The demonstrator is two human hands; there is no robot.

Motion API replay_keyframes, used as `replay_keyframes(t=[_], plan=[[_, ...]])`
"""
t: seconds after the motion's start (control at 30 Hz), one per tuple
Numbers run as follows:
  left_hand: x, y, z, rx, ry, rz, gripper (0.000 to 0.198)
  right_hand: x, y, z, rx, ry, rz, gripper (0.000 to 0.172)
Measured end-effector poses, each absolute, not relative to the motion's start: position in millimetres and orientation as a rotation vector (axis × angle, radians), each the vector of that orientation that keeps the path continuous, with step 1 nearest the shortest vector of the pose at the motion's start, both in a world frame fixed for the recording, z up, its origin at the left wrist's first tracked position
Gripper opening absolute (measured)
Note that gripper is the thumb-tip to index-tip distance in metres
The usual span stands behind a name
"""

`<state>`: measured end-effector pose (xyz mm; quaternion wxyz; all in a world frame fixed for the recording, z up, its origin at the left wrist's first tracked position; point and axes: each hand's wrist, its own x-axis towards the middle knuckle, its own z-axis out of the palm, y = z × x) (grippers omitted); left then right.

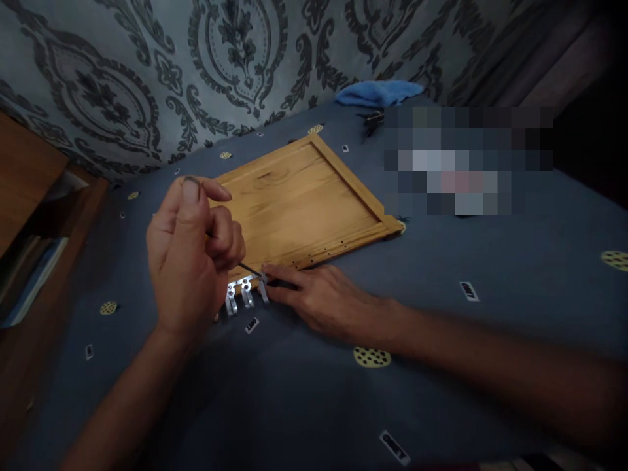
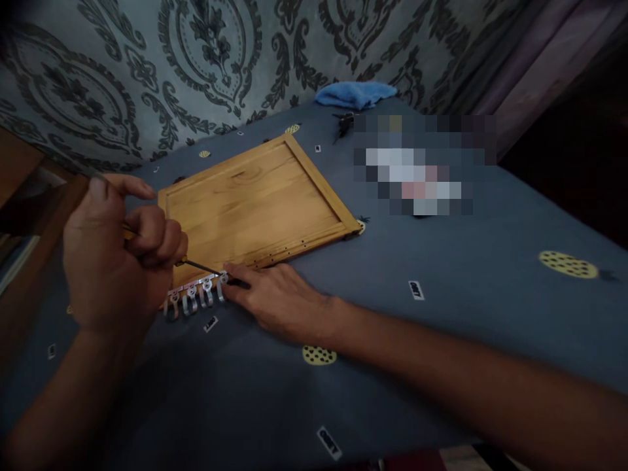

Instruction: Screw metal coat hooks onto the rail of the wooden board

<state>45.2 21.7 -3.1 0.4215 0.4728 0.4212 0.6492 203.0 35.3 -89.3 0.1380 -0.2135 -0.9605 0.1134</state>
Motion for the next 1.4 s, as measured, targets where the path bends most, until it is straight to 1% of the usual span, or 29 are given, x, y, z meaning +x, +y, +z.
replay_keyframes(t=[0.27,0.5,0.63,0.77,0.93,1.13,1.3,1.4], plan=[[45,23,-5,1.189,1.063,1.643,0.026,203,36,-92,-0.602,-2.791,0.314,0.054],[50,21,-7,1.216,1.037,1.676,0.028,203,36,-86,-0.609,-2.797,0.305,0.051],[53,17,-9,1.318,0.971,1.611,0.021,203,36,-83,-0.597,-2.809,0.323,0.052],[52,20,-9,1.372,0.913,1.507,0.017,204,36,-84,-0.579,-2.795,0.309,0.048],[46,31,-6,1.345,0.857,1.358,0.008,203,36,-86,-0.610,-2.814,0.272,0.050],[42,37,-3,1.303,0.835,1.327,0.013,203,35,-88,-0.608,-2.787,0.286,0.048],[44,36,-3,1.330,0.812,1.300,0.007,204,36,-88,-0.589,-2.783,0.299,0.052],[43,38,-3,1.364,0.820,1.258,0.010,204,37,-87,-0.583,-2.792,0.310,0.050]])
